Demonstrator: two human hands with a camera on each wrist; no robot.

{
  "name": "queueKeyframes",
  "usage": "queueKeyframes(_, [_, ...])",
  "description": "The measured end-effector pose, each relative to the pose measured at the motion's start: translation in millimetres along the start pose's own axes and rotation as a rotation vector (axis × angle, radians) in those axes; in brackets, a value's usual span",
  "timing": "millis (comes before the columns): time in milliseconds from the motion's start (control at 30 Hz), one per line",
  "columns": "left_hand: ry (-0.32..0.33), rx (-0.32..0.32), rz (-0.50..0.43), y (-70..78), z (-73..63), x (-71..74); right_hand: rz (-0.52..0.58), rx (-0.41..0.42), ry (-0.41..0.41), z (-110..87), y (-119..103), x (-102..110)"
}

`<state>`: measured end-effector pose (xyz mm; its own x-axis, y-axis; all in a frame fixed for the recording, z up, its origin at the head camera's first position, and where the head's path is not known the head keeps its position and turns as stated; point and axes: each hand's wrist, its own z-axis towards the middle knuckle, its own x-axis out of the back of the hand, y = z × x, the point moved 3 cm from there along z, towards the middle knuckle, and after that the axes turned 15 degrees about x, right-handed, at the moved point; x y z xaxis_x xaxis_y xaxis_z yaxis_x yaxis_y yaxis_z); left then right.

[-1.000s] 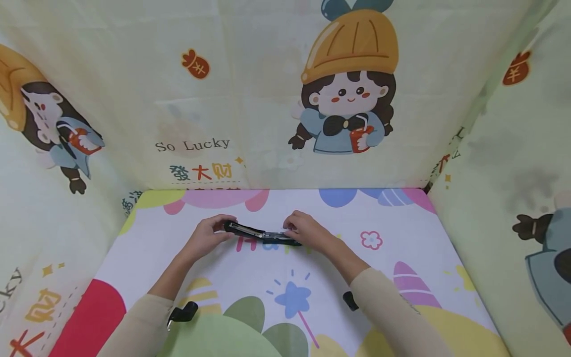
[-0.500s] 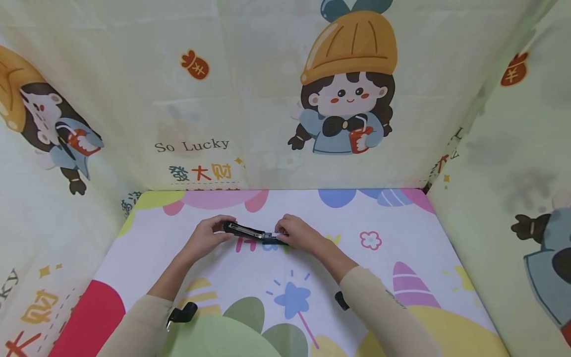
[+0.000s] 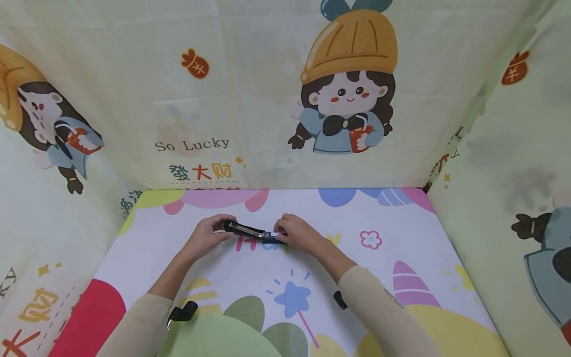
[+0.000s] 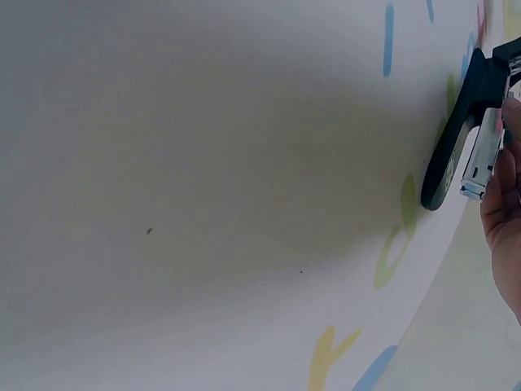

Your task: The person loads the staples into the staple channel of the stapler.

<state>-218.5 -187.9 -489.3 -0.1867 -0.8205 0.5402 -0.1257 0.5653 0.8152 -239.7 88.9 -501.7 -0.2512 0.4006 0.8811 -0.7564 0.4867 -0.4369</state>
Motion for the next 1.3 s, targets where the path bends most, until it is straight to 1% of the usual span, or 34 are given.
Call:
queueKeyframes(300, [-0.001,0.008,-0.007,0.6,-1.0,-0.1,-0.020,0.011,0.003,-1.2,-0.4,1.0])
queueKeyframes(667, [-0.011,0.006,-0.019,2.1,0.0,-0.4,-0.009,0.016,0.022,-3.3,0.7,0.9])
queueKeyframes(900, [-0.009,0.005,-0.008,2.7,0.1,-0.3,-0.028,0.051,0.038,-4.4,-0.7,0.1])
queueKeyframes(1167, [-0.008,0.003,-0.004,1.5,0.6,-0.8,-0.025,0.059,0.053,-5.3,-2.4,-0.9])
queueKeyframes(1300, [-0.007,0.001,0.003,1.3,0.7,-0.6,-0.035,0.084,0.062,-5.0,-3.6,0.1])
